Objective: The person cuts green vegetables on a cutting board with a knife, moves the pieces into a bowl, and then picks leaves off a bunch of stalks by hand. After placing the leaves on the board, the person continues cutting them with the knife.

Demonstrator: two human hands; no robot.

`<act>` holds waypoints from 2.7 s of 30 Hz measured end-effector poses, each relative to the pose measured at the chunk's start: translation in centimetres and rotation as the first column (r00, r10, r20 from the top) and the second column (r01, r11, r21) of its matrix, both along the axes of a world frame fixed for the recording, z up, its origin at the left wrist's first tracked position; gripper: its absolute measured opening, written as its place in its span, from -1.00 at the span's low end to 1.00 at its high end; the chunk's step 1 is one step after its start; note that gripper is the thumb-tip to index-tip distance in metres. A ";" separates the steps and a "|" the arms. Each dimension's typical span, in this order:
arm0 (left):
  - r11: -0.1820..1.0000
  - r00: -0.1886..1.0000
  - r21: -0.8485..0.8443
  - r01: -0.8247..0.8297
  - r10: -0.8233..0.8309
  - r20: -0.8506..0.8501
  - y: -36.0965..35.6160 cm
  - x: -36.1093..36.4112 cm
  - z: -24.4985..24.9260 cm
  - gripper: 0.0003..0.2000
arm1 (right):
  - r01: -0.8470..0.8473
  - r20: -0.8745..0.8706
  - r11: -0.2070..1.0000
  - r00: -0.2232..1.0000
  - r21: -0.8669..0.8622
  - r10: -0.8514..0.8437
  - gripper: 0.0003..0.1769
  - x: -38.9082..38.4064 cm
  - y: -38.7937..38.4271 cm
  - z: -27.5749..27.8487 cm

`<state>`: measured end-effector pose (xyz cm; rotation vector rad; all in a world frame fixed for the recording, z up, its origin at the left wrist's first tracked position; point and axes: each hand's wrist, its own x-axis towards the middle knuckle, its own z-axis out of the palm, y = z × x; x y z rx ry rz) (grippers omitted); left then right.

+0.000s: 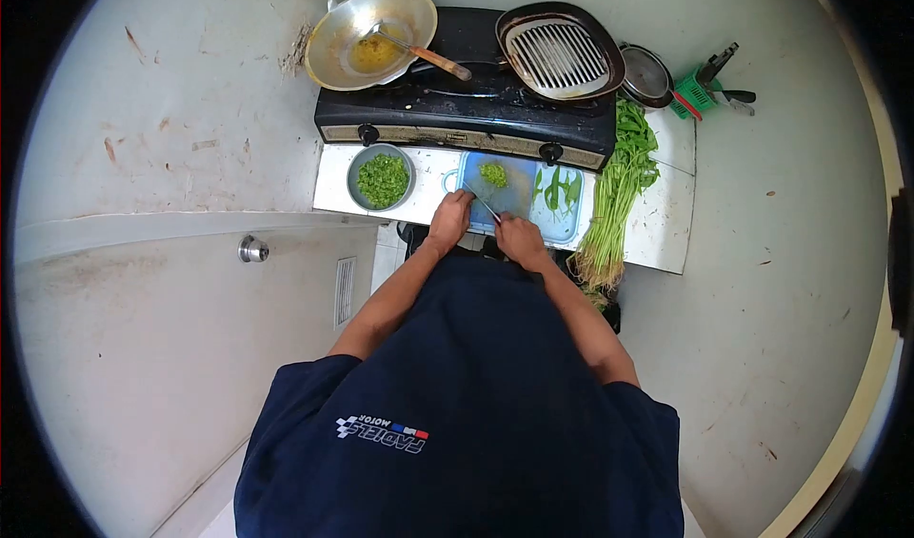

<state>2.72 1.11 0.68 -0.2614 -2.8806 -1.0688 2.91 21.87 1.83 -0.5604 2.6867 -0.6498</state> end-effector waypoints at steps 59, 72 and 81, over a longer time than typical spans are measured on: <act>0.994 1.000 0.103 -0.020 0.021 -0.006 -0.6 -0.2 -0.3 -0.89 | 0.047 0.102 0.998 0.993 0.041 -0.051 -0.61 0.7 0.5 1.0; 0.987 0.999 0.158 -0.032 0.036 -0.017 -0.4 0.3 0.2 -0.84 | -0.006 0.077 1.000 0.997 0.030 0.003 -0.65 0.2 -0.5 0.4; 0.985 0.998 0.164 -0.055 0.059 -0.019 -0.6 0.3 0.1 -0.87 | -0.013 0.119 1.000 0.993 0.027 0.010 -0.66 -0.4 -0.1 0.8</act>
